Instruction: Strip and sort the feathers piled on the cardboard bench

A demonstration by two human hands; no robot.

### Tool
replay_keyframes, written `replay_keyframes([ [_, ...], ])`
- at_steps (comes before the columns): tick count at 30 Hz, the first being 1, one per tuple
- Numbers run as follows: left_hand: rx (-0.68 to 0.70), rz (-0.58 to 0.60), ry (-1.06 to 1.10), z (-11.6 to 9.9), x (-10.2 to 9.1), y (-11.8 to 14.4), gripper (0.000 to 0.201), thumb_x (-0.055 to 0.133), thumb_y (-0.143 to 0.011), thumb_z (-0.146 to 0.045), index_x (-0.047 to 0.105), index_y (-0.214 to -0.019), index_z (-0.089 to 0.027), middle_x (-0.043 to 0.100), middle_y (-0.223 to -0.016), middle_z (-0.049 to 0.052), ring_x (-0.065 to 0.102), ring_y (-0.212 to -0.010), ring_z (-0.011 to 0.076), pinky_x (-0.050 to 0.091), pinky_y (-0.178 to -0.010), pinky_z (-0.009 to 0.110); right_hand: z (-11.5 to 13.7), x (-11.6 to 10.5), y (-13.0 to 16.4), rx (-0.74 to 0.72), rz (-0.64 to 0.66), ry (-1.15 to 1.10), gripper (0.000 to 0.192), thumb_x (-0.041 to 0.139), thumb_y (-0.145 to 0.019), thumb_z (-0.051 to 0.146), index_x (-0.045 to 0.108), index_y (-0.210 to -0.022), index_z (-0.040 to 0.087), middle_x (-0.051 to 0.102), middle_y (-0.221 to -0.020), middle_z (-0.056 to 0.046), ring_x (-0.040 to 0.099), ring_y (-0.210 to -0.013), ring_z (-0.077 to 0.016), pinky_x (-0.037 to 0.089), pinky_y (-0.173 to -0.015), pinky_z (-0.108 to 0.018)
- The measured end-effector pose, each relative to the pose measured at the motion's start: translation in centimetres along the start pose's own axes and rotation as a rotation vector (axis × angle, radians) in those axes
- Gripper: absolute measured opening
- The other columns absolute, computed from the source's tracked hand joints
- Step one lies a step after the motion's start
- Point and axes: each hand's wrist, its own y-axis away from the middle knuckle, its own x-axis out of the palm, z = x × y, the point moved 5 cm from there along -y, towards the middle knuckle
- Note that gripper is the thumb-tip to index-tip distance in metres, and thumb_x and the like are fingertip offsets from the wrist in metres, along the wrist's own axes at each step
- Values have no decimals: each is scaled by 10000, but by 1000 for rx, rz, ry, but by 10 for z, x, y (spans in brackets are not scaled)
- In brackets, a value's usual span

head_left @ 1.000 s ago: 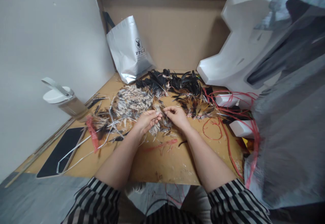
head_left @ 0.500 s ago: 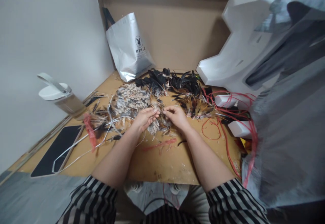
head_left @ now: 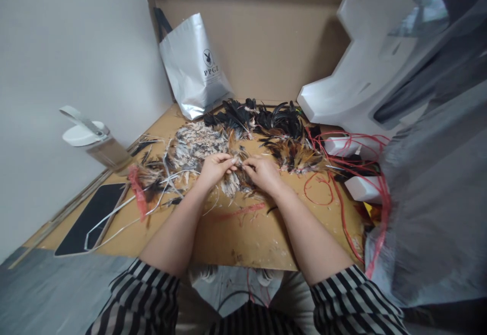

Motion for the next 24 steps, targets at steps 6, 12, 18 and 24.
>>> replay_keyframes([
  [6, 72, 50, -168, -2, 0, 2, 213, 659, -649, -332, 671, -704, -126, 626, -573, 34, 507, -468, 85, 369, -460, 179, 4, -1, 1, -22, 107, 193, 230, 443, -826, 284, 662, -859, 219, 620, -876, -62, 538, -811, -181, 317, -644, -268],
  [12, 59, 124, -217, -1, 1, 3, 186, 658, -650, -303, 669, -686, -120, 623, -567, 37, 522, -481, 89, 386, -474, 177, 3, -4, 1, -10, 58, 88, 221, 459, -811, 293, 663, -810, 207, 621, -831, -45, 531, -750, -158, 310, -614, -256],
  [18, -48, 142, -122, -2, 5, 5, 141, 689, -620, -248, 663, -668, -118, 624, -546, 40, 546, -482, 90, 409, -470, 173, -5, -2, -2, 31, -22, -138, 190, 510, -771, 294, 660, -728, 186, 625, -761, -35, 528, -690, -137, 337, -626, -243],
  [24, -89, 188, -64, 2, 5, 4, 184, 682, -642, -282, 640, -661, -105, 637, -581, 59, 541, -453, 79, 427, -466, 178, -23, 4, -6, 179, -80, -546, 201, 580, -700, 353, 652, -697, 165, 616, -648, -10, 501, -581, -115, 357, -570, -232],
])
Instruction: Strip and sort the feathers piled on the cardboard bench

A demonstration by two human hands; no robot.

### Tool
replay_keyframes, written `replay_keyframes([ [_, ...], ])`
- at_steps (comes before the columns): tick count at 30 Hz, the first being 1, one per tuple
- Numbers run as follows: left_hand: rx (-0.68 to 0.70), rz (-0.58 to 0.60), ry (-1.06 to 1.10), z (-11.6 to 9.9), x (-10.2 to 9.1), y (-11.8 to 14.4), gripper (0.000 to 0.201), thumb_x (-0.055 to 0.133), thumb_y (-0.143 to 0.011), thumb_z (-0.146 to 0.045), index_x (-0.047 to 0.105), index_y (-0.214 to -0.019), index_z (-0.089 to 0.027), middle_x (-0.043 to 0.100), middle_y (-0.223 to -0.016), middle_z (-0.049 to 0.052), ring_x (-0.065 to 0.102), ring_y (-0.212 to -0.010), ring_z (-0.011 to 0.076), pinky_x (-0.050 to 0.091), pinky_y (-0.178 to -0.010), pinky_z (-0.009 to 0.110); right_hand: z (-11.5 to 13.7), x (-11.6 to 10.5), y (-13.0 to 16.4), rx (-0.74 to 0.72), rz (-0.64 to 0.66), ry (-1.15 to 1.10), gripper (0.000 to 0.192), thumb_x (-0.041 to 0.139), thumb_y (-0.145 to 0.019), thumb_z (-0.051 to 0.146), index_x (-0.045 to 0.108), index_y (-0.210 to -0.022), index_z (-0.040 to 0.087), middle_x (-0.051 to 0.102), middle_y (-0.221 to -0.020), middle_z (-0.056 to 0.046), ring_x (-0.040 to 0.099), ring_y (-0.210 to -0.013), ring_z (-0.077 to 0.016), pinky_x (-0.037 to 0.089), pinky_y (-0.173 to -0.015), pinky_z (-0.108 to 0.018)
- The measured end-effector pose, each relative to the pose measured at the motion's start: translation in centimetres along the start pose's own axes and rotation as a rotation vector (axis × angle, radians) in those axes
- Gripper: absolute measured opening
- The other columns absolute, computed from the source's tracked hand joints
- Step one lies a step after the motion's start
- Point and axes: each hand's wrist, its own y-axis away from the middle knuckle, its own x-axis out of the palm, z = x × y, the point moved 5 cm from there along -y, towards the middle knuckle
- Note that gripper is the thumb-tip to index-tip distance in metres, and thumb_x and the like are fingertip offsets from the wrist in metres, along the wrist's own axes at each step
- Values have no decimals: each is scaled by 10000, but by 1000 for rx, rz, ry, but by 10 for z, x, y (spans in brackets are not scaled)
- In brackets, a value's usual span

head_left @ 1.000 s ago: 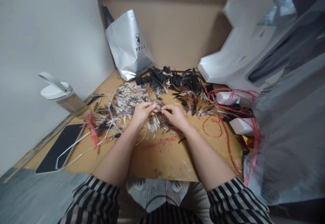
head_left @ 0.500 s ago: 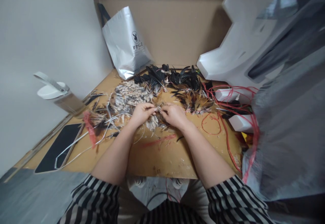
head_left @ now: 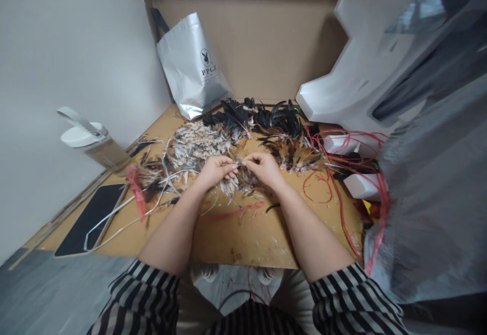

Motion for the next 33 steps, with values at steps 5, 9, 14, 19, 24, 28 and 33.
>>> replay_keyframes([
  [5, -20, -60, 127, 5, -7, -3, 191, 676, -653, -280, 634, -685, -96, 669, -692, 85, 565, -495, 77, 432, -464, 168, -20, -11, -4, 255, -225, -466, 281, 656, -594, 420, 590, -638, 151, 500, -492, 39, 355, -412, -59, 261, -412, -204],
  [9, -85, -150, 327, 14, -14, -6, 141, 675, -659, -215, 615, -695, -94, 670, -709, 75, 568, -508, 57, 417, -444, 131, -29, -13, -4, 383, -334, -729, 313, 705, -535, 397, 539, -646, 156, 506, -543, 40, 334, -394, -34, 206, -362, -178],
  [14, -119, -259, 538, 18, -20, -8, 99, 654, -686, -172, 596, -693, -93, 663, -704, 61, 556, -508, 32, 412, -442, 101, -30, -11, -4, 398, -339, -826, 316, 706, -534, 389, 563, -693, 156, 517, -574, 41, 341, -404, -26, 213, -359, -169],
  [19, -91, -184, 446, 15, -8, -7, 135, 665, -678, -210, 605, -708, -93, 667, -702, 70, 559, -510, 41, 418, -455, 117, -19, 2, -2, 331, -198, -712, 289, 691, -560, 385, 603, -693, 144, 546, -574, 26, 348, -402, -32, 220, -366, -182],
  [24, -84, -86, 302, 12, 8, -4, 182, 691, -637, -251, 621, -696, -94, 673, -701, 84, 559, -494, 61, 419, -462, 150, -8, 10, 2, 292, -132, -526, 284, 676, -578, 404, 633, -671, 139, 486, -473, 45, 331, -396, -46, 231, -389, -201],
  [28, -93, -32, 255, 11, 12, -2, 212, 706, -614, -277, 637, -707, -100, 671, -694, 80, 576, -520, 82, 442, -496, 173, -7, 11, 3, 286, -117, -488, 288, 678, -562, 417, 616, -621, 143, 471, -449, 48, 340, -414, -56, 256, -415, -206],
  [33, -86, 40, 196, 9, 16, 1, 240, 697, -625, -317, 657, -718, -100, 667, -690, 83, 572, -517, 82, 440, -496, 175, -9, 14, 3, 278, -79, -519, 281, 693, -559, 406, 616, -624, 144, 488, -455, 49, 356, -411, -52, 276, -415, -198],
])
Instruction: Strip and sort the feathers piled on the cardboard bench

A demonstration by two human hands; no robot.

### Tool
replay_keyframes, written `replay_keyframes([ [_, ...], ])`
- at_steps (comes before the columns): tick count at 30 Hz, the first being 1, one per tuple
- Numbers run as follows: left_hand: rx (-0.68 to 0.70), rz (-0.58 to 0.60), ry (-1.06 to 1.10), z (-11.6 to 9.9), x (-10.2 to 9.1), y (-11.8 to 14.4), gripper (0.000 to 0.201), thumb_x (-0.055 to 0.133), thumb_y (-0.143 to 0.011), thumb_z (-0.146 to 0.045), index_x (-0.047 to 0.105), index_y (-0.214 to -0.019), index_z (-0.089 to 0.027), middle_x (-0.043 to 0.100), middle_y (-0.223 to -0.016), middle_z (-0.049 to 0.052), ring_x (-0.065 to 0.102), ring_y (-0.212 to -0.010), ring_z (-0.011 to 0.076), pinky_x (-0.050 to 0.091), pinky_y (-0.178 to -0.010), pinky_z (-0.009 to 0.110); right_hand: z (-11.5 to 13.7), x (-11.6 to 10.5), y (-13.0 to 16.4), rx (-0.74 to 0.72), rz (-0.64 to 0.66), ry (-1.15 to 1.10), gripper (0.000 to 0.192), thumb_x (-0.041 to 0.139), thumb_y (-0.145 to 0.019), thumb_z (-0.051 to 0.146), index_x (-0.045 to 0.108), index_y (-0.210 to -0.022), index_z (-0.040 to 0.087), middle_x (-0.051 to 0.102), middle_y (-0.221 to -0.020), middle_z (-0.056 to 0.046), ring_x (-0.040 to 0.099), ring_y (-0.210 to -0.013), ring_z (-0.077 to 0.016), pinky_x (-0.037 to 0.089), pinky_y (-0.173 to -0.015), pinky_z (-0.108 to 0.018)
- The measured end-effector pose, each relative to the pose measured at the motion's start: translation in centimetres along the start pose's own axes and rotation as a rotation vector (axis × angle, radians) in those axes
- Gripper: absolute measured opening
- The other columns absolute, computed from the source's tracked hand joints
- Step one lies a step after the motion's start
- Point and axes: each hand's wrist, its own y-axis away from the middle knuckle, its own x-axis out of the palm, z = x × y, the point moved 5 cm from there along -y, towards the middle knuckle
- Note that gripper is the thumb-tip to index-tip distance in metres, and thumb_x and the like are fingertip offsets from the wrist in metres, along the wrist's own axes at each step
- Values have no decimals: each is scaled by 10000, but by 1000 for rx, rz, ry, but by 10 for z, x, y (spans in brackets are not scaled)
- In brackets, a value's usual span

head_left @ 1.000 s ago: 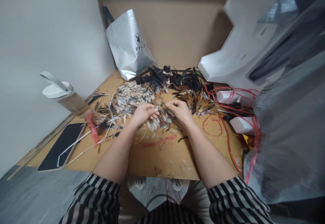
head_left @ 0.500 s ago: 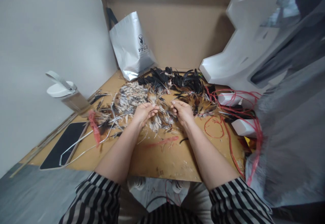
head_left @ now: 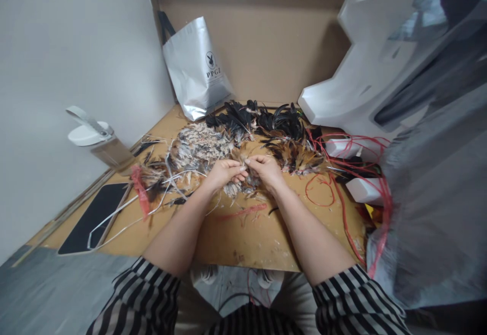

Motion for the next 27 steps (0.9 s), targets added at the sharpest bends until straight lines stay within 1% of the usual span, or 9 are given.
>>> replay_keyframes([
  [3, 6, 6, 15, 1, -1, 0, 244, 693, -633, -325, 655, -710, -97, 662, -679, 81, 570, -512, 77, 436, -490, 169, -5, 2, -1, 83, 63, -145, 275, 701, -581, 392, 610, -634, 138, 503, -473, 46, 354, -387, -37, 276, -380, -178],
  [5, 13, -25, 75, 2, -5, -1, 243, 695, -635, -318, 653, -729, -98, 663, -694, 80, 575, -523, 73, 437, -489, 159, -7, 3, -2, 161, 103, -281, 275, 670, -641, 401, 619, -698, 136, 560, -543, 21, 415, -407, -40, 331, -384, -163],
  [9, 8, -123, 201, 4, -18, -5, 233, 709, -625, -276, 649, -759, -95, 663, -718, 75, 575, -534, 57, 435, -482, 132, -5, 2, -3, 244, 174, -452, 303, 516, -800, 402, 619, -817, 117, 653, -724, -69, 583, -570, -89, 494, -543, -193],
  [11, 11, -169, 227, 4, -23, -6, 224, 710, -624, -265, 648, -754, -93, 662, -708, 71, 572, -526, 52, 434, -478, 126, -2, 2, -3, 241, 206, -488, 294, 447, -848, 345, 614, -822, 104, 666, -770, -100, 619, -629, -114, 521, -612, -223],
  [13, 19, -192, 234, 3, -25, -7, 220, 709, -624, -260, 648, -752, -92, 663, -711, 72, 573, -528, 52, 434, -476, 125, -1, 2, -2, 225, 216, -493, 211, 446, -842, 230, 614, -842, 102, 674, -807, -109, 638, -672, -128, 530, -665, -245],
  [15, 30, -191, 234, 2, -25, -7, 222, 708, -625, -260, 650, -759, -93, 665, -724, 74, 573, -534, 52, 432, -476, 123, -2, 2, -2, 213, 219, -472, 156, 485, -778, 99, 614, -865, 112, 680, -840, -97, 649, -719, -134, 529, -706, -249],
  [18, 42, -184, 230, 1, -25, -7, 229, 708, -623, -270, 650, -761, -98, 664, -721, 71, 570, -532, 50, 425, -472, 123, -4, 2, -3, 194, 204, -405, 255, 512, -687, -5, 616, -871, 137, 684, -861, -66, 653, -757, -129, 526, -714, -229],
  [23, 102, -201, 115, -4, -23, -5, 238, 687, -636, -311, 653, -738, -99, 661, -716, 74, 566, -537, 61, 414, -480, 143, -6, 0, -6, 80, 116, -172, 194, 511, -722, 72, 621, -862, 149, 679, -794, -39, 642, -672, -101, 513, -638, -211],
  [27, 243, -287, -91, -16, -22, -1, 223, 655, -656, -325, 659, -707, -107, 636, -611, 47, 545, -519, 78, 398, -480, 167, -4, 2, -4, -73, 148, 191, 202, 462, -770, 158, 631, -881, 154, 665, -772, -32, 596, -586, -91, 462, -547, -201],
])
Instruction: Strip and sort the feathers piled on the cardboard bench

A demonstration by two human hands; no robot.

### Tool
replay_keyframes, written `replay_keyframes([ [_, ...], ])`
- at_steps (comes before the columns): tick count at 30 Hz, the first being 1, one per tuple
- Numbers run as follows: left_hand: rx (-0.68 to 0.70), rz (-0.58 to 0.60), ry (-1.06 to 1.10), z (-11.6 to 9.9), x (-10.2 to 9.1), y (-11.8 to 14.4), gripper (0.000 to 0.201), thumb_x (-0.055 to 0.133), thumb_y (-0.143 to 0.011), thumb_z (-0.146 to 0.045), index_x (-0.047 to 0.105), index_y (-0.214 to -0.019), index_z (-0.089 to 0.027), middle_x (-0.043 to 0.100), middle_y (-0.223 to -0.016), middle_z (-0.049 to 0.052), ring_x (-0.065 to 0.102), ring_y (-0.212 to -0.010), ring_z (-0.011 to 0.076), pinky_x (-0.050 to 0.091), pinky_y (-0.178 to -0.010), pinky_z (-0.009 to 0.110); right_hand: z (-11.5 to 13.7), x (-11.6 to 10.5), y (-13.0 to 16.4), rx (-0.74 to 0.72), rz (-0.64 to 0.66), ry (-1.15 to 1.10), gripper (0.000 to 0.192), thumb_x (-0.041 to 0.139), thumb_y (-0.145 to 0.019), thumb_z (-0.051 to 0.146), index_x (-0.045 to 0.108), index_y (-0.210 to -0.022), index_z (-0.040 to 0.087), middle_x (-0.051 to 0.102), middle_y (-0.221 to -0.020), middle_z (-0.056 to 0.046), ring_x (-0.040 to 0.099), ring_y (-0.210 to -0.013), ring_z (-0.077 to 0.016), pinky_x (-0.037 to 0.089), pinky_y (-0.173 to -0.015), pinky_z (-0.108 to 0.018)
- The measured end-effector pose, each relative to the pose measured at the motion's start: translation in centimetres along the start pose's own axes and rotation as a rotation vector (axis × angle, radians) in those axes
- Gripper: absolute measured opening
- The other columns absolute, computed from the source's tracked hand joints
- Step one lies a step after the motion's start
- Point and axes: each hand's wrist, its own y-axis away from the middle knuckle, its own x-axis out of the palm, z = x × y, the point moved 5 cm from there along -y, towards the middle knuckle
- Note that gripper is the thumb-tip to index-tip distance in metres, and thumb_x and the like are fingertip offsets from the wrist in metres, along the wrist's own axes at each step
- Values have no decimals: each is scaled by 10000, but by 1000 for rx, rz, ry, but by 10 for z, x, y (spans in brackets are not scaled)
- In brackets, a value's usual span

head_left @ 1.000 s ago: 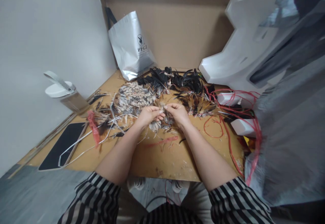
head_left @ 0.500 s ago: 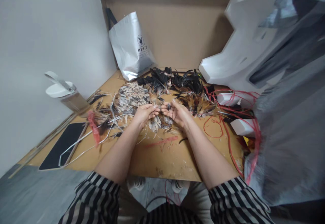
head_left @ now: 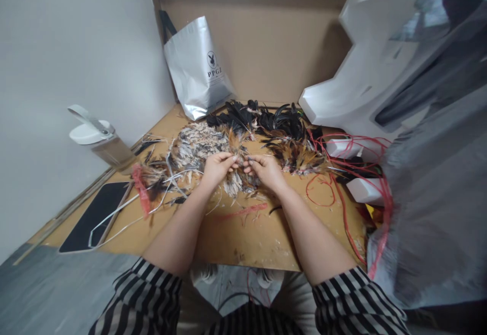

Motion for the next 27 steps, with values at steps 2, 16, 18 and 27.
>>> replay_keyframes([
  [2, 80, 6, -80, -6, 2, 2, 204, 634, -672, -320, 658, -698, -119, 618, -572, 29, 522, -498, 82, 390, -474, 179, 3, 2, 2, -80, 36, 233, 225, 436, -781, 176, 642, -872, 165, 658, -734, -20, 562, -544, -89, 422, -527, -200],
  [16, 88, 122, -160, -3, 12, 6, 120, 604, -690, -246, 626, -664, -130, 583, -538, 1, 509, -480, 80, 388, -482, 183, 19, 4, 10, -265, 40, 584, 208, 469, -782, 251, 666, -817, 194, 668, -780, -30, 565, -707, -148, 382, -664, -242],
  [18, -5, 90, -53, 2, 10, 4, 139, 617, -684, -251, 615, -644, -118, 584, -531, 10, 494, -451, 67, 381, -460, 175, 16, -2, 6, -217, -45, 462, 191, 516, -747, 292, 665, -776, 176, 653, -718, -22, 548, -652, -141, 383, -624, -239],
  [27, -240, -32, 546, 16, 2, -1, 125, 677, -639, -167, 577, -646, -94, 598, -620, 19, 512, -497, 27, 405, -469, 119, 8, -12, 2, -22, -292, -96, 310, 649, -597, 423, 630, -727, 142, 560, -569, 19, 419, -478, -76, 335, -492, -218],
])
